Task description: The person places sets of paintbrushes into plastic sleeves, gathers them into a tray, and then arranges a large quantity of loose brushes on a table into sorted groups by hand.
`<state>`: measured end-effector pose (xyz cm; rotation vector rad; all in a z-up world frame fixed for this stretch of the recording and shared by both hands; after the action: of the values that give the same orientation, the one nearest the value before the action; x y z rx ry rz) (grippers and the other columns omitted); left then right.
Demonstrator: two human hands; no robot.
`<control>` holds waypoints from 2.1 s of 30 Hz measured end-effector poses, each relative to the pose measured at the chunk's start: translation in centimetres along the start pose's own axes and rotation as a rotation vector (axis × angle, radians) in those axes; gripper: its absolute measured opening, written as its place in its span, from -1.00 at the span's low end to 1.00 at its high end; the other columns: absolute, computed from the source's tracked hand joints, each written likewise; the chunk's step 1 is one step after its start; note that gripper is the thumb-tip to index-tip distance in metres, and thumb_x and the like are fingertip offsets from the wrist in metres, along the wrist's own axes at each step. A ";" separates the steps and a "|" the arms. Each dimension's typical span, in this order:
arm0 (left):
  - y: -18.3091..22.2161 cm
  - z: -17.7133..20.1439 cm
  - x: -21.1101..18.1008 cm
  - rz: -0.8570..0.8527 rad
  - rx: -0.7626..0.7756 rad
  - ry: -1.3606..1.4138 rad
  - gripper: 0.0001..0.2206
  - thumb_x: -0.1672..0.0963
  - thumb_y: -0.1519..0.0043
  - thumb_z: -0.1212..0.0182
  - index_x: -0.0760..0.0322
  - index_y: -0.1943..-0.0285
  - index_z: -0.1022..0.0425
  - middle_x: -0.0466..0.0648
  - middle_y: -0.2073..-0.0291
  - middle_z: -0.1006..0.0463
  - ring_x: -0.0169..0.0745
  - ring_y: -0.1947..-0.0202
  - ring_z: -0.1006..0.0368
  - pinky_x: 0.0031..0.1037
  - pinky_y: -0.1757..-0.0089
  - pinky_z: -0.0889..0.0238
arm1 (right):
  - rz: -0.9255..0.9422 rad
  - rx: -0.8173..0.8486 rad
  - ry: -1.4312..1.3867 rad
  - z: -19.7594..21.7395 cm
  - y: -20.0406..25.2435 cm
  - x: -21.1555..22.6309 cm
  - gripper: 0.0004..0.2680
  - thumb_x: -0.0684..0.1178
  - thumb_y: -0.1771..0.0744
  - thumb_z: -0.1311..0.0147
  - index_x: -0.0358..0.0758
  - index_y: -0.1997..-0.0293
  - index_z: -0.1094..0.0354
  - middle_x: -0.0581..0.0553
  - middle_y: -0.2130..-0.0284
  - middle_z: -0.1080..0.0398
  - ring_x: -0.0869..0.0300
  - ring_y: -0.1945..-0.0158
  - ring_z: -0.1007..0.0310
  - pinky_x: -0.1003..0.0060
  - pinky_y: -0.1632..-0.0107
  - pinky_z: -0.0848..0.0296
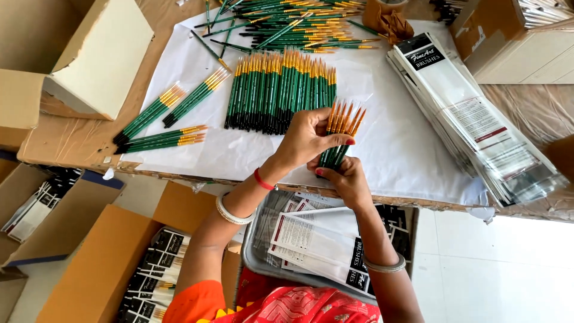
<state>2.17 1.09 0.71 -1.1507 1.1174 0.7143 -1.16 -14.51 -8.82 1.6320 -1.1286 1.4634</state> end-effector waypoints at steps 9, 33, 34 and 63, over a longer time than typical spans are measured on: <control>0.2 0.0 -0.9 0.024 0.034 -0.227 -0.77 0.12 -0.22 -0.44 0.40 0.06 -0.65 -0.22 0.49 -0.59 -0.64 0.54 -0.26 -0.60 0.50 -0.20 | -0.015 -0.006 -0.008 -0.2 -0.2 0.0 -0.89 -0.33 -0.33 -0.15 -0.45 0.09 -0.53 -0.11 0.26 -0.61 0.32 0.22 -0.54 0.35 0.06 -0.56; 0.6 0.9 0.1 -0.028 0.093 -0.173 -0.75 0.10 -0.36 -0.25 0.36 -0.11 -0.60 -0.03 0.14 -0.73 -0.46 0.15 -0.63 -0.54 0.08 -0.51 | 0.016 0.019 0.017 -0.4 0.1 0.9 -0.88 -0.32 -0.33 -0.14 -0.43 0.08 -0.51 -0.09 0.25 -0.59 0.33 0.20 -0.54 0.37 0.05 -0.56; 0.6 0.9 0.0 -0.029 0.091 -0.172 -0.75 0.10 -0.36 -0.25 0.36 -0.11 -0.60 -0.03 0.14 -0.73 -0.46 0.15 -0.63 -0.54 0.08 -0.51 | 0.016 0.020 0.018 -0.3 0.1 0.9 -0.88 -0.32 -0.33 -0.14 -0.43 0.08 -0.51 -0.09 0.25 -0.59 0.33 0.20 -0.54 0.37 0.05 -0.56; 2.3 0.9 0.9 0.110 -0.021 0.009 -0.86 0.22 -0.28 -0.24 0.46 0.10 -0.41 0.01 0.40 -0.64 -0.46 0.61 -0.47 -0.57 0.63 -0.35 | -0.020 -0.011 -0.018 -0.4 0.1 1.4 -0.91 -0.32 -0.34 -0.10 -0.39 0.16 -0.53 -0.06 0.33 -0.58 0.33 0.28 -0.52 0.37 0.15 -0.55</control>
<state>0.66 2.51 -0.90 -1.1172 1.1900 0.8080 -1.41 -14.40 -7.40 1.6470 -1.1251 1.4305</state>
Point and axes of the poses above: each hand's wrist, its own y-axis away from the middle knuckle, its own z-axis out of the back of the hand, x = y × z, the point moved 2 cm from there along -y, towards the middle knuckle
